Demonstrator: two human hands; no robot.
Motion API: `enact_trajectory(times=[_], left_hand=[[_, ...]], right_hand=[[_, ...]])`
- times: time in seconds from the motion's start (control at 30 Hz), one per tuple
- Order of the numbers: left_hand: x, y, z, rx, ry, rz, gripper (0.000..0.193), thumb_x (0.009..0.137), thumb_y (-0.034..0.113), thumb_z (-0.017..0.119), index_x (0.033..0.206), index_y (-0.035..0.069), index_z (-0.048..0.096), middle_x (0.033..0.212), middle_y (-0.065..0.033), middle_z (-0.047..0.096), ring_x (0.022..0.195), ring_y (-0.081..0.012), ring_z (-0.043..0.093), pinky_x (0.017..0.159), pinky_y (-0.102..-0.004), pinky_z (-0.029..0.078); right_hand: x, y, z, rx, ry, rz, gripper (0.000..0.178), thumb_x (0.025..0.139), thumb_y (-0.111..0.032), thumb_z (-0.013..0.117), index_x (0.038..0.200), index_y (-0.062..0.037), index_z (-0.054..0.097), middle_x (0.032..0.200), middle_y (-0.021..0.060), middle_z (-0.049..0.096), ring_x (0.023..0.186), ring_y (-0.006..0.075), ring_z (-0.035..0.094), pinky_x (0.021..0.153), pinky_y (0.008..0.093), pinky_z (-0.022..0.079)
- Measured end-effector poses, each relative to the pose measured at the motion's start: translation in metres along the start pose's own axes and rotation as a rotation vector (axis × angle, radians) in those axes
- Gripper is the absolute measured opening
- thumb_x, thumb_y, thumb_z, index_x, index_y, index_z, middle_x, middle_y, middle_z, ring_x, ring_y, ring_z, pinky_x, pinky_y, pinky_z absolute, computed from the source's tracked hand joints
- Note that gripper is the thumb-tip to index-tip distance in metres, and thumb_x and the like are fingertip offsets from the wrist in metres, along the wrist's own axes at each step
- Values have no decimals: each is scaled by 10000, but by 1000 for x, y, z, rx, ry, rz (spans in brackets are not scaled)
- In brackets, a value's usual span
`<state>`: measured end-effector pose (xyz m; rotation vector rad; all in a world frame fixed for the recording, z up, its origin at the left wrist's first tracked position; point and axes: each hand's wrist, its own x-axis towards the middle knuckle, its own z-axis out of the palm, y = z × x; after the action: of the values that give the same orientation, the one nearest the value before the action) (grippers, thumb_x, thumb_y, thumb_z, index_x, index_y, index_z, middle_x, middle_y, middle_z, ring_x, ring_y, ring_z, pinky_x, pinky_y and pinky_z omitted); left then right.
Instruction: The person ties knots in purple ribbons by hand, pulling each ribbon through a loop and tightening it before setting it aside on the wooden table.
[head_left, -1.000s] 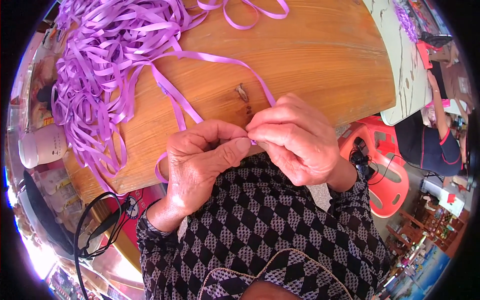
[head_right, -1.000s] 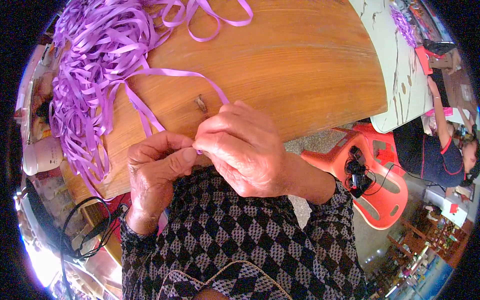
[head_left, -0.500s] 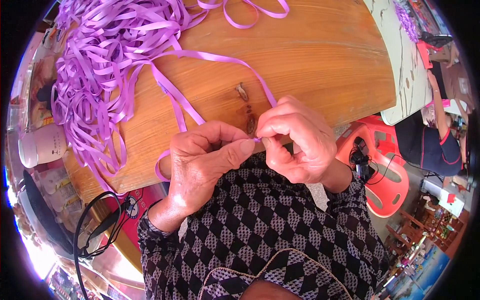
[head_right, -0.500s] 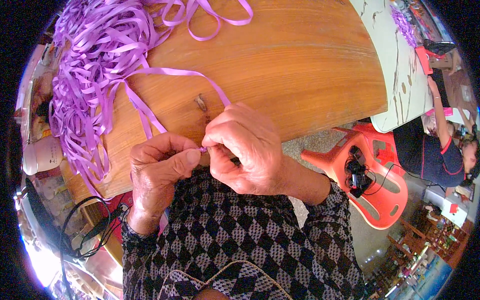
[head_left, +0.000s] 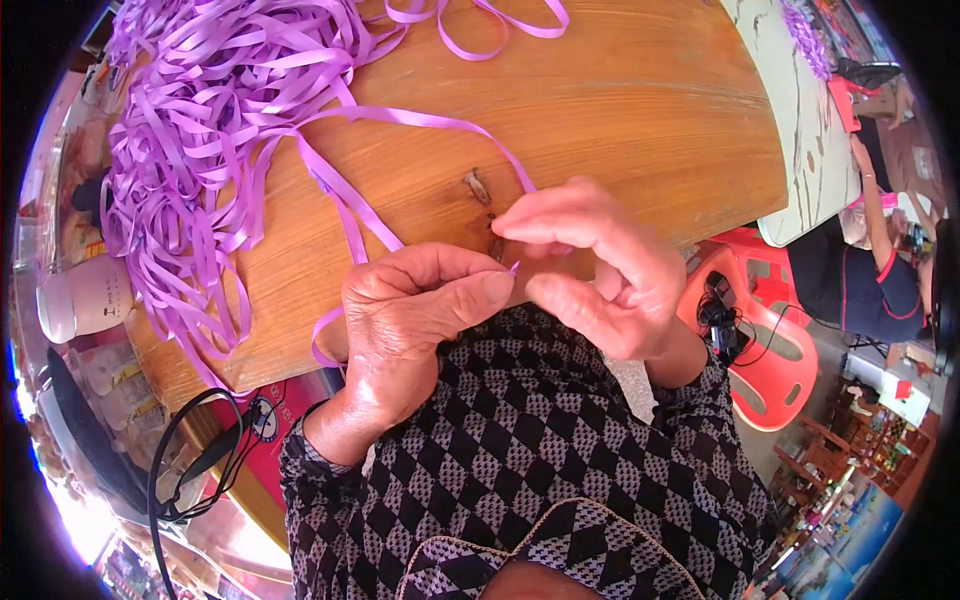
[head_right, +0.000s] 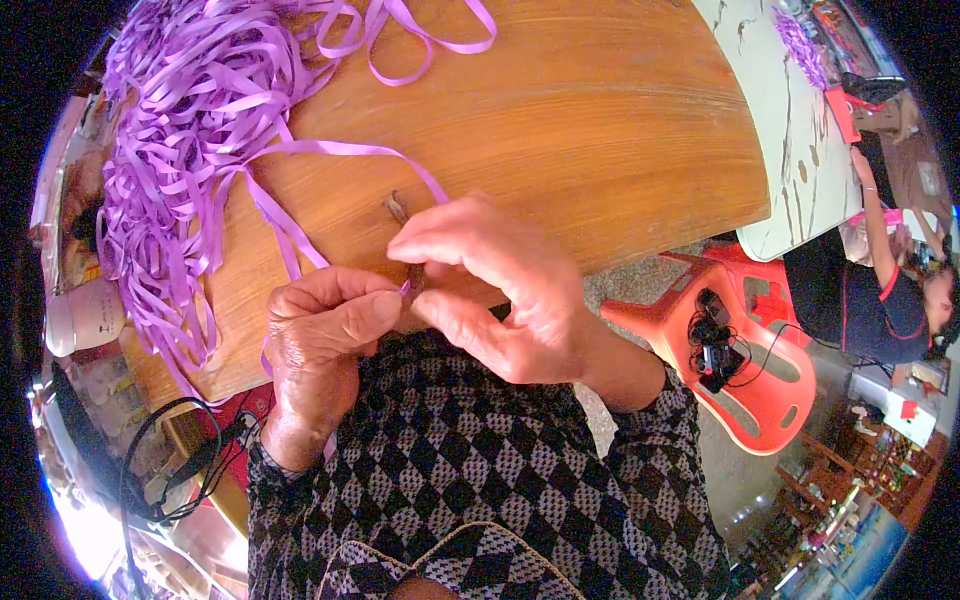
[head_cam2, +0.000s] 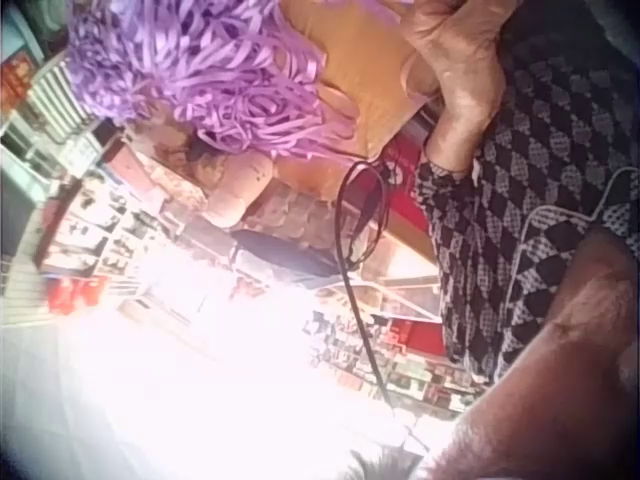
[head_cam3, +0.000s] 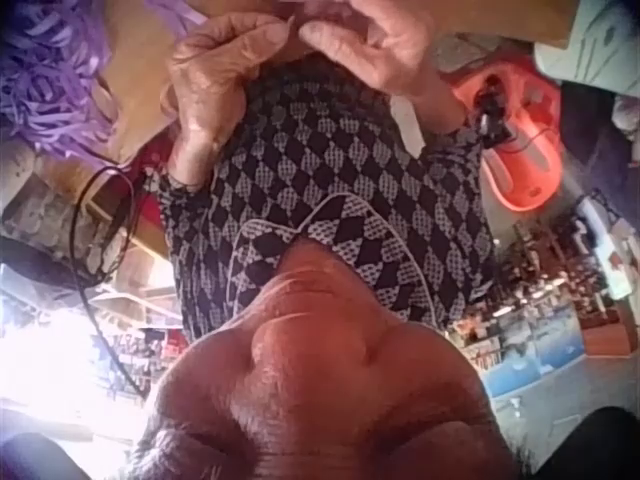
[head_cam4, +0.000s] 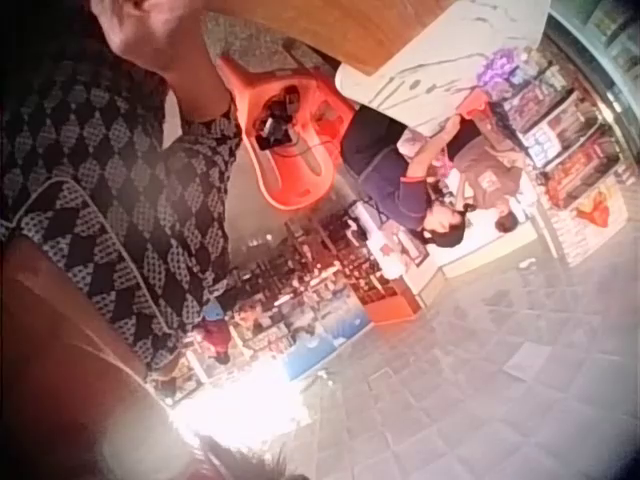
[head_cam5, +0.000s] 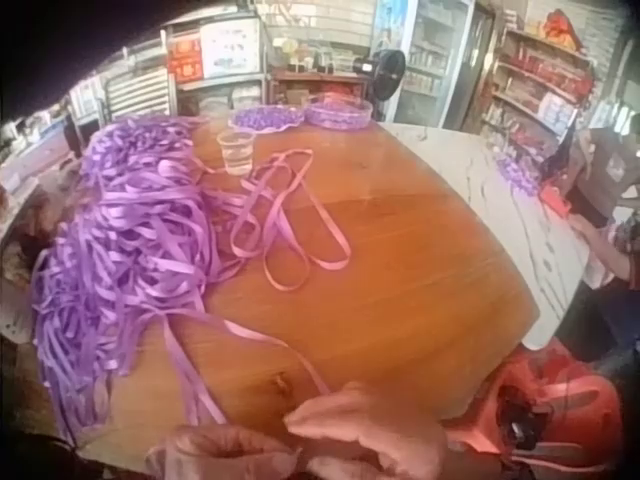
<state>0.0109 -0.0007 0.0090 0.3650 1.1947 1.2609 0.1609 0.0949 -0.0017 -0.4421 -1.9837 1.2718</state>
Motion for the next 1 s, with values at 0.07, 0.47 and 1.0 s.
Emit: enact_trajectory(times=[0.07, 0.47, 1.0], left_hand=[[1, 1, 0, 25, -2, -6, 101, 764, 48, 679, 830, -24, 649, 707, -11, 619, 603, -28, 507, 532, -163, 390], [-4, 7, -8, 136, -19, 21, 66, 752, 30, 673, 784, -17, 638, 692, -12, 618, 599, -38, 515, 548, -165, 400], [-8, 5, -16, 218, 61, 157, 66, 746, 21, 677, 783, -17, 637, 702, -7, 616, 627, -42, 525, 579, -173, 416]], right_hand=[[4, 4, 1, 22, -27, -67, 298, 659, -15, 724, 921, 52, 597, 873, 129, 609, 707, 200, 547, 613, 286, 427], [3, 0, -3, 9, -132, -54, 178, 635, 85, 685, 758, 11, 581, 733, 82, 570, 609, 180, 502, 521, 277, 374], [-3, -3, -6, 121, -133, 216, 250, 713, -5, 692, 940, 35, 592, 940, 126, 587, 772, 175, 547, 667, 258, 436]])
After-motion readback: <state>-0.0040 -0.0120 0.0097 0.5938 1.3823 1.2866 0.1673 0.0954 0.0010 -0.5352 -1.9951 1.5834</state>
